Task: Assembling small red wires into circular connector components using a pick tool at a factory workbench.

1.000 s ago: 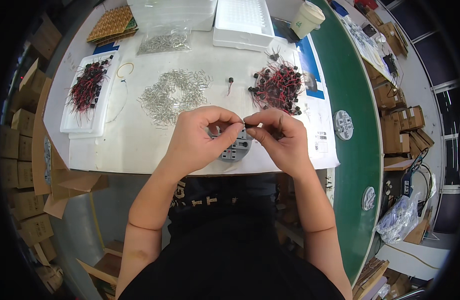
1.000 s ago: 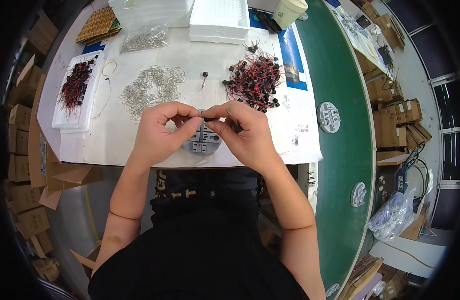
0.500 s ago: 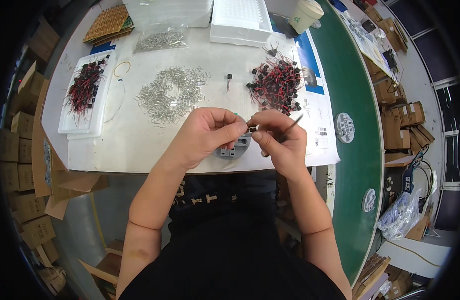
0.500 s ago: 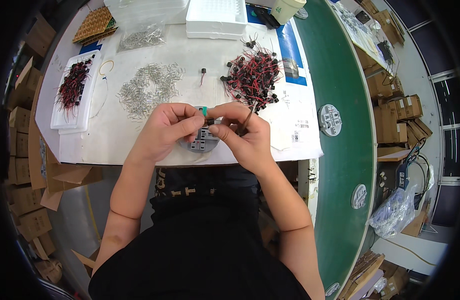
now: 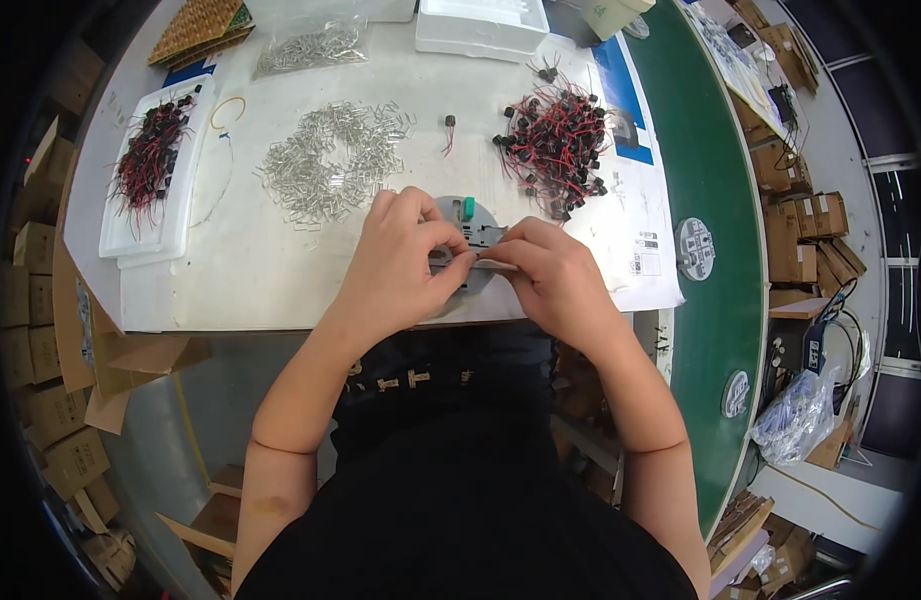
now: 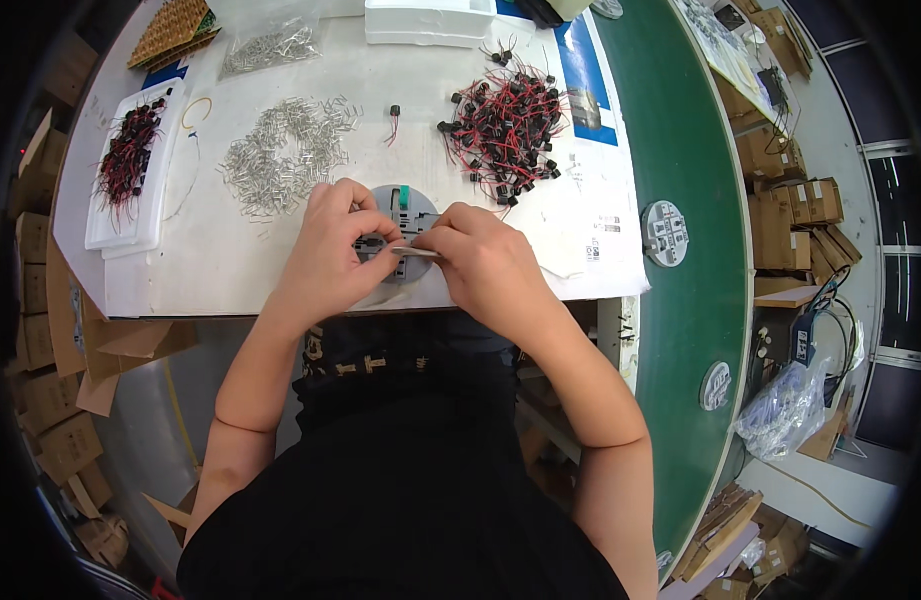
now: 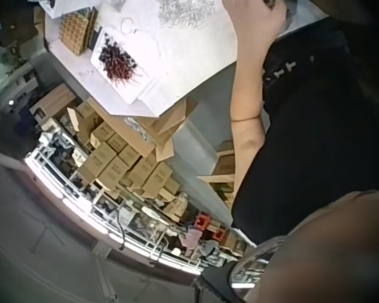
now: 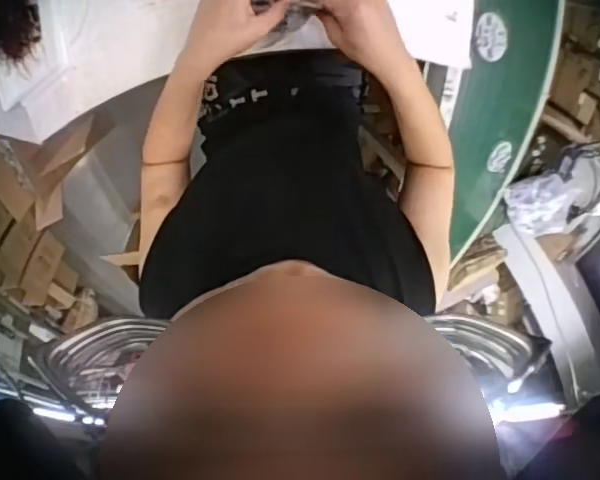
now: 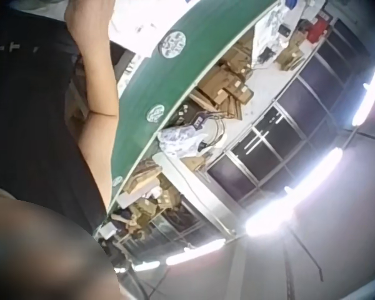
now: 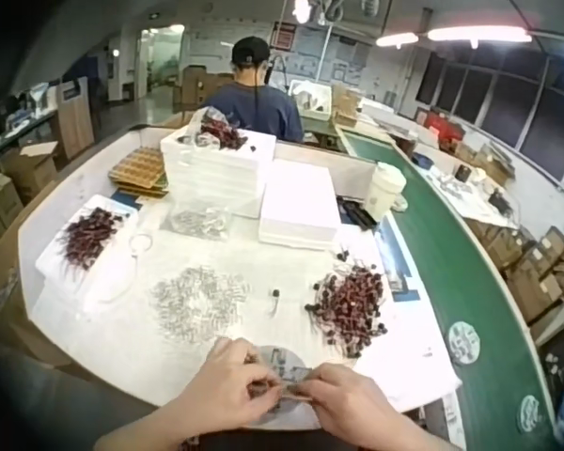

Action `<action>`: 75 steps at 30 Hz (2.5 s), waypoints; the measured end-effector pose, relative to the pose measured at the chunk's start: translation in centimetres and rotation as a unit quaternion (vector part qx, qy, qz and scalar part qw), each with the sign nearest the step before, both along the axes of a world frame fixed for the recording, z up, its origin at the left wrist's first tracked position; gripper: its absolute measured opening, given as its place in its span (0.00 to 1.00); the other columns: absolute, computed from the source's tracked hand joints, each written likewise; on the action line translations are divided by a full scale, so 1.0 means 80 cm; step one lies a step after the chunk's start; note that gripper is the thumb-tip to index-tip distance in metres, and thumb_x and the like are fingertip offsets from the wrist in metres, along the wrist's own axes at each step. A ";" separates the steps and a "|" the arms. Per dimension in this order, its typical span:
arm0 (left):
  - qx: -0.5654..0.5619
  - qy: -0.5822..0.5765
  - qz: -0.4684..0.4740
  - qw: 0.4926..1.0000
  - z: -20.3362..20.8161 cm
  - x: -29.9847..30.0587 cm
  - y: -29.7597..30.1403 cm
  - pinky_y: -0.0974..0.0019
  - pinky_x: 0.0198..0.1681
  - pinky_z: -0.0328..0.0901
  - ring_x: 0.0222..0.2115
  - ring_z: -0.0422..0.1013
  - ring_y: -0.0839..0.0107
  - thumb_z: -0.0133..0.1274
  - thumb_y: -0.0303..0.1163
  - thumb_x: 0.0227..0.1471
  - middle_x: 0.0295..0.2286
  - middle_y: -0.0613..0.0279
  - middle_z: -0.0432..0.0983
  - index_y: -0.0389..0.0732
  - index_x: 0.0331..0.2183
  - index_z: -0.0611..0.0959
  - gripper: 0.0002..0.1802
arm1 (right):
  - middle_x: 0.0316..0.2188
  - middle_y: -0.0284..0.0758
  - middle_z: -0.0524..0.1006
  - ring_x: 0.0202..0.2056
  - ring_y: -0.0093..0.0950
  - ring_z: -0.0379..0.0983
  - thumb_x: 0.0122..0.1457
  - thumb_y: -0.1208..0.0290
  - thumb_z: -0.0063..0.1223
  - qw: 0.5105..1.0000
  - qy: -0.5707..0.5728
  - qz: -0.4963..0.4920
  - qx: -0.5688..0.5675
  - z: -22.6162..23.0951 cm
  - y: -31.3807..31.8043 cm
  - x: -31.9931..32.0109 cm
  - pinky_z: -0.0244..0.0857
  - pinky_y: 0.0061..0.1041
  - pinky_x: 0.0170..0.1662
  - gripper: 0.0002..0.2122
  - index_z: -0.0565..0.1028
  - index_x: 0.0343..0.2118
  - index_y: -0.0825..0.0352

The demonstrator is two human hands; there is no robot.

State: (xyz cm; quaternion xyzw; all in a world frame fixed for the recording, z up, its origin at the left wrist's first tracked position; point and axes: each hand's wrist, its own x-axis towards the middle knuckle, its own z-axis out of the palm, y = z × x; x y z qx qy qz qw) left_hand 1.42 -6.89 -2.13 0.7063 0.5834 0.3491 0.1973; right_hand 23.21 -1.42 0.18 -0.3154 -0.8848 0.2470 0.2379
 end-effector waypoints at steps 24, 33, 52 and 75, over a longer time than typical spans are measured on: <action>0.046 -0.064 0.074 0.994 -0.038 0.015 -0.002 0.50 0.57 0.63 0.53 0.67 0.48 0.67 0.33 0.44 0.52 0.53 0.73 0.46 0.28 0.84 0.07 | 0.19 0.36 0.69 0.17 0.20 0.60 0.78 0.55 0.36 0.874 0.424 -0.025 -0.236 -0.027 0.007 -0.050 0.56 0.23 0.20 0.27 0.74 0.25 0.71; 0.098 -0.050 0.078 0.991 -0.020 0.022 0.003 0.50 0.59 0.62 0.55 0.66 0.49 0.71 0.35 0.38 0.53 0.54 0.71 0.52 0.48 0.81 0.31 | 0.19 0.32 0.66 0.17 0.21 0.57 0.78 0.47 0.30 0.953 0.302 0.008 -0.021 -0.044 0.005 -0.061 0.52 0.23 0.21 0.31 0.70 0.24 0.67; -0.033 -0.112 0.003 0.993 -0.009 -0.012 -0.028 0.55 0.52 0.70 0.46 0.73 0.51 0.81 0.40 0.31 0.44 0.51 0.77 0.43 0.62 0.76 0.55 | 0.23 0.42 0.80 0.25 0.42 0.79 0.69 0.61 0.54 0.992 -0.123 -0.009 0.012 0.028 0.001 0.008 0.71 0.41 0.26 0.16 0.74 0.28 0.67; -0.051 -0.092 0.009 0.994 -0.020 -0.011 -0.027 0.58 0.44 0.70 0.34 0.72 0.60 0.81 0.41 0.28 0.32 0.58 0.80 0.42 0.65 0.75 0.59 | 0.21 0.46 0.80 0.26 0.50 0.79 0.69 0.61 0.52 0.968 -0.237 0.000 -0.086 0.023 0.008 -0.017 0.73 0.49 0.32 0.15 0.79 0.28 0.65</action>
